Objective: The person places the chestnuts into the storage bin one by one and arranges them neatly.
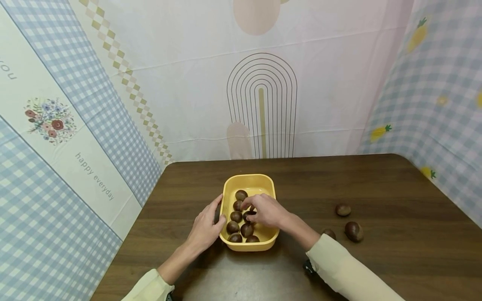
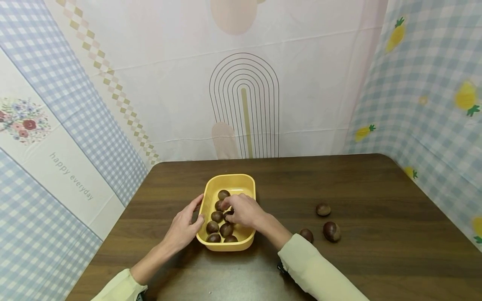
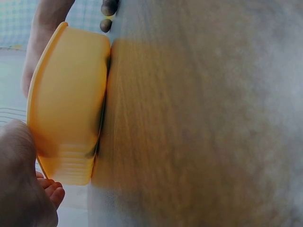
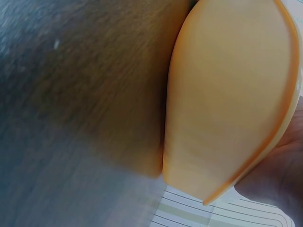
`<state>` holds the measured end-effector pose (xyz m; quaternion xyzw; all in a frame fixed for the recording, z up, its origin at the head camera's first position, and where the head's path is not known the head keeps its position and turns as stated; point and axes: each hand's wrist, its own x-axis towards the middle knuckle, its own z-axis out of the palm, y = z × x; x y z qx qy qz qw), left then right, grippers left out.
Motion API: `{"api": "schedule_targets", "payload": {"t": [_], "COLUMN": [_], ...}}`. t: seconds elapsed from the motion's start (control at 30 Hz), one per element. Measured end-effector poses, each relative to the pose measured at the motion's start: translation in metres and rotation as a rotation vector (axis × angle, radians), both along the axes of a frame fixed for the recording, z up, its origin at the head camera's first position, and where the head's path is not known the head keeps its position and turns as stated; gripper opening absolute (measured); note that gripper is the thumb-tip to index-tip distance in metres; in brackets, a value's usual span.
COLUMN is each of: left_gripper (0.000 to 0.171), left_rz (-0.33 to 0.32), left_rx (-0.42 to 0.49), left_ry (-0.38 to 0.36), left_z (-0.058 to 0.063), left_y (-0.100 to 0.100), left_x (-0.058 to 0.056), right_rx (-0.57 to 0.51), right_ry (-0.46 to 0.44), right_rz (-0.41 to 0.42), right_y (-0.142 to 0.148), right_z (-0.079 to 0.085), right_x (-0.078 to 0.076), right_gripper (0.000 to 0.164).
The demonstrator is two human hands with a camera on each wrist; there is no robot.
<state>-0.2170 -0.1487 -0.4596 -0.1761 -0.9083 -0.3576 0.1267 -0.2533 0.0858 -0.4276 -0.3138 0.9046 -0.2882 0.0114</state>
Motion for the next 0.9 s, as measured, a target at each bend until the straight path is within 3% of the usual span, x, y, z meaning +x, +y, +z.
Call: {"api": "schedule_targets", "payload": {"t": [0.27,0.53,0.9], "left_gripper": [0.066,0.066,0.066], "left_rz": [-0.001,0.001,0.002], "left_rx": [0.001,0.003,0.001], "left_ry": [-0.003,-0.008,-0.007], "left_z": [0.000,0.001,0.000], "left_y": [0.001,0.001,0.001], "left_x": [0.000,0.001,0.000], "right_rx": [-0.117,-0.238,-0.321], "right_ry": [-0.020,-0.005,0.015], "right_rz": [0.041,0.003,-0.063], "right_y": [0.008,0.023,0.049], "right_z": [0.004,0.011,0.016], "right_x": [-0.003,-0.007,-0.009], "right_gripper": [0.023,0.021,0.018]}}
